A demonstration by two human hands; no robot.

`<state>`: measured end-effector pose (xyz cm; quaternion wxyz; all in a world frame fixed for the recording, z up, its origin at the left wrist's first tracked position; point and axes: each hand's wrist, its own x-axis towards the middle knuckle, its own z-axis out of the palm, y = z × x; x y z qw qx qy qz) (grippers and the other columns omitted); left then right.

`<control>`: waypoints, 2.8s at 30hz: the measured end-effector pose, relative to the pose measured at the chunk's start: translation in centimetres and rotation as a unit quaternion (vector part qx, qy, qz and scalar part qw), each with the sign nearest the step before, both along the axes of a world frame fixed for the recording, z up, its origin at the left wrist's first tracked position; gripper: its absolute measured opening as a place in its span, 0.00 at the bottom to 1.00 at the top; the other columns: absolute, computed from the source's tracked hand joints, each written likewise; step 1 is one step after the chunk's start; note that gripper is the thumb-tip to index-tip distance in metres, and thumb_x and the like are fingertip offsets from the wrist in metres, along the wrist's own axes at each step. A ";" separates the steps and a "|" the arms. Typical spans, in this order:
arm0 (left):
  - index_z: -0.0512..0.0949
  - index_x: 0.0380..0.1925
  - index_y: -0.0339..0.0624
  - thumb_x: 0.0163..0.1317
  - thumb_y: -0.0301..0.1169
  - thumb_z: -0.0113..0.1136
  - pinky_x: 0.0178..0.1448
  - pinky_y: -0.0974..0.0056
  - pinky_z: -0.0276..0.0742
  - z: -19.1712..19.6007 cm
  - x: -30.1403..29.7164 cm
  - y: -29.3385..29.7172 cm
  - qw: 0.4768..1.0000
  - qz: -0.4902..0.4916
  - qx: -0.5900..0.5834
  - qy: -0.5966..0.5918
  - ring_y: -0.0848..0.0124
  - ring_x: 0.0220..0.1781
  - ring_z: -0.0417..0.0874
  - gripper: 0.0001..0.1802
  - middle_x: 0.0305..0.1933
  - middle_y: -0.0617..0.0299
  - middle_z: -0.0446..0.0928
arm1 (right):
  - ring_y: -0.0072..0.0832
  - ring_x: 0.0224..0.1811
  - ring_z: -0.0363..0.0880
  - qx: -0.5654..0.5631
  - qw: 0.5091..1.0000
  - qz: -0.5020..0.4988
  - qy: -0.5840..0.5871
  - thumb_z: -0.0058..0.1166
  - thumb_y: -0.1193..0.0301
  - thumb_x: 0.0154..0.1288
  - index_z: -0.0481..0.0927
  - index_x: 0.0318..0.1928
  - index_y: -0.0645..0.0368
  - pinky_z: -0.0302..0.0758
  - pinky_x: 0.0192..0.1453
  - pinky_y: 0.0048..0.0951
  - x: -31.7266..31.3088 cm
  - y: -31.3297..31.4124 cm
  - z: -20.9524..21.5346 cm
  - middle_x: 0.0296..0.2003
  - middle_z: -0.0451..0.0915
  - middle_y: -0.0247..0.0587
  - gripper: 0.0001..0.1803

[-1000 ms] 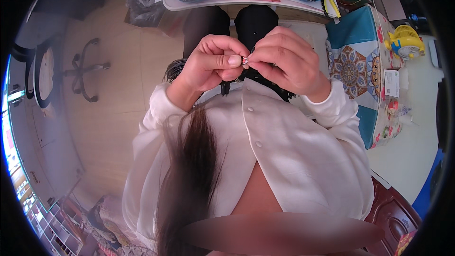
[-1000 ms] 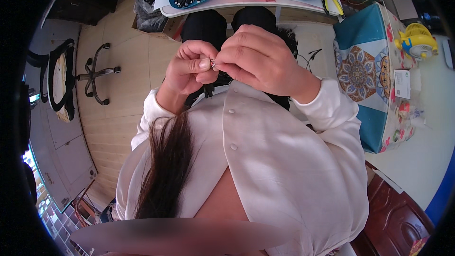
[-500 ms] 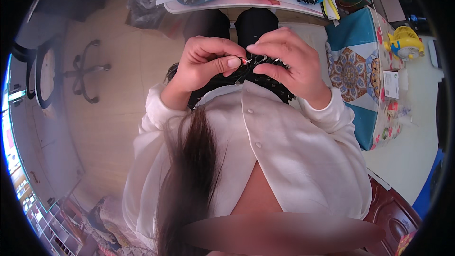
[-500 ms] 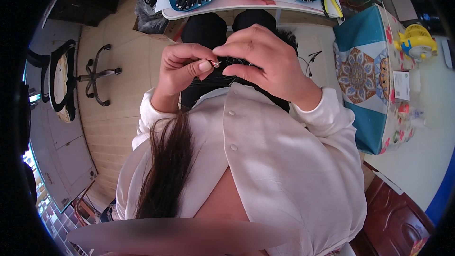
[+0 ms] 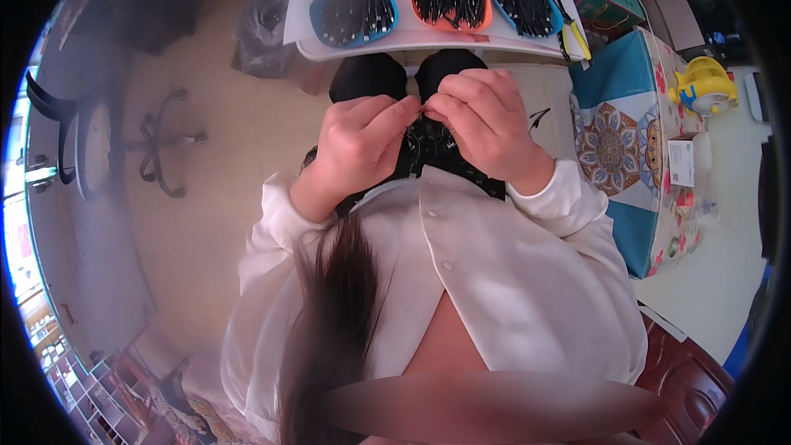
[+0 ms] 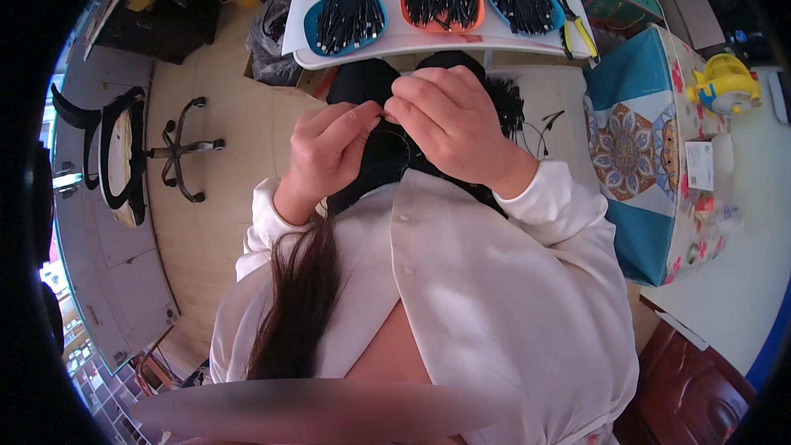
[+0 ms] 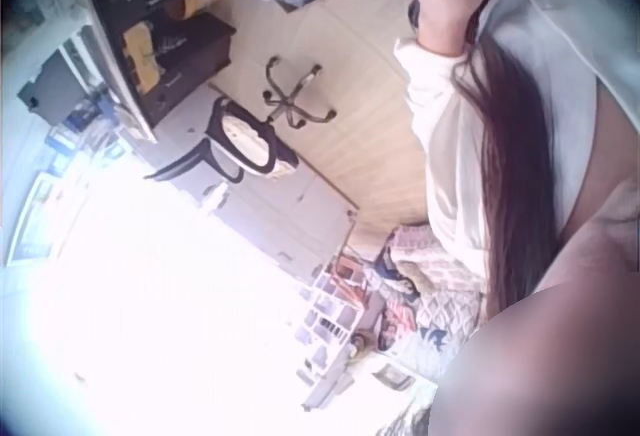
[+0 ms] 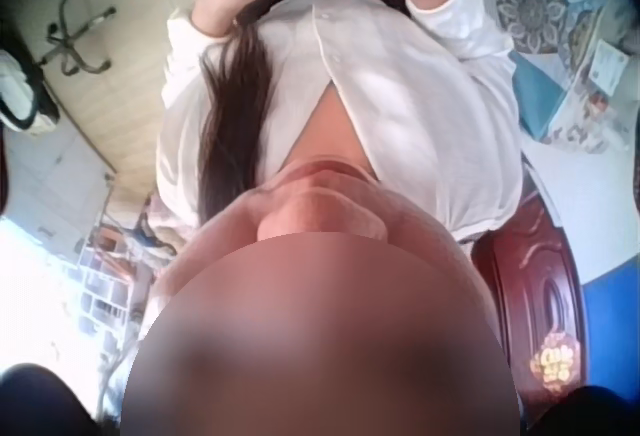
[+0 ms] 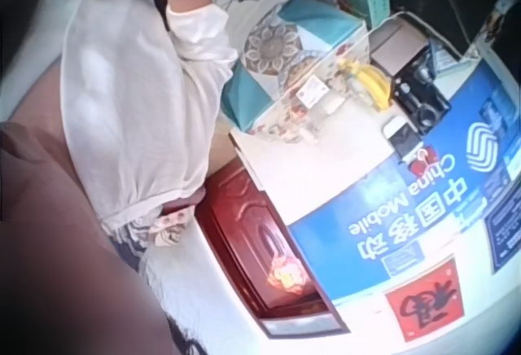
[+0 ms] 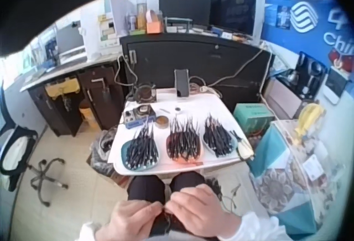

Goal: The person sits on the floor and repeatedly picks up black wires, strips their ends with yellow-handled pliers, twists the exposed strands, and places the finished wires into trays on a small table. The process is repeated for multiple wires.

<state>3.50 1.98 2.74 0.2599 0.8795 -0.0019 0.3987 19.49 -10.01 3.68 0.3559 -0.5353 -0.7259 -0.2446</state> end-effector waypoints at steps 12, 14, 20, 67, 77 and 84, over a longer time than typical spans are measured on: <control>0.80 0.38 0.35 0.60 0.21 0.59 0.31 0.72 0.73 5.4 7.7 9.5 0.982 0.051 -0.096 0.156 0.76 0.24 0.78 0.06 0.25 0.58 0.79 | 0.38 0.38 0.75 0.002 0.953 -0.043 0.301 0.62 0.77 0.56 0.81 0.37 0.61 0.72 0.43 0.34 5.8 2.4 -3.9 0.37 0.75 0.40 0.07; 0.79 0.37 0.35 0.61 0.24 0.59 0.31 0.70 0.74 5.4 11.1 12.7 0.987 0.075 -0.013 0.143 0.74 0.24 0.79 0.05 0.24 0.57 0.80 | 0.38 0.38 0.75 -0.029 0.955 -0.025 0.293 0.61 0.77 0.56 0.81 0.37 0.61 0.73 0.42 0.33 6.3 2.9 -6.8 0.37 0.74 0.40 0.07; 0.79 0.38 0.39 0.60 0.26 0.60 0.37 0.62 0.77 1.8 18.7 20.7 0.946 0.088 0.157 0.271 0.55 0.31 0.81 0.07 0.30 0.52 0.81 | 0.37 0.37 0.76 -0.144 0.933 0.002 0.331 0.60 0.76 0.55 0.77 0.32 0.61 0.76 0.38 0.33 6.7 3.2 -14.2 0.36 0.74 0.39 0.05; 0.81 0.38 0.38 0.58 0.27 0.63 0.38 0.61 0.76 -3.8 19.7 35.3 0.915 0.164 0.121 0.349 0.55 0.29 0.81 0.08 0.28 0.50 0.80 | 0.34 0.34 0.77 -0.171 0.921 -0.019 0.349 0.59 0.74 0.55 0.77 0.29 0.59 0.76 0.36 0.32 7.8 4.0 -14.2 0.33 0.74 0.37 0.04; 0.81 0.38 0.37 0.59 0.28 0.62 0.38 0.61 0.76 -3.7 20.2 35.5 0.908 0.170 0.081 0.374 0.56 0.30 0.81 0.08 0.29 0.50 0.80 | 0.34 0.35 0.77 -0.182 0.920 -0.022 0.345 0.58 0.74 0.55 0.77 0.29 0.59 0.77 0.37 0.32 7.7 4.2 -14.2 0.34 0.74 0.36 0.04; 0.81 0.38 0.37 0.59 0.29 0.62 0.37 0.61 0.76 -3.5 20.5 35.4 0.906 0.167 0.100 0.377 0.57 0.29 0.81 0.08 0.28 0.50 0.80 | 0.35 0.35 0.77 -0.173 0.924 -0.021 0.342 0.58 0.74 0.55 0.77 0.29 0.59 0.76 0.36 0.33 7.7 4.1 -14.3 0.34 0.74 0.36 0.04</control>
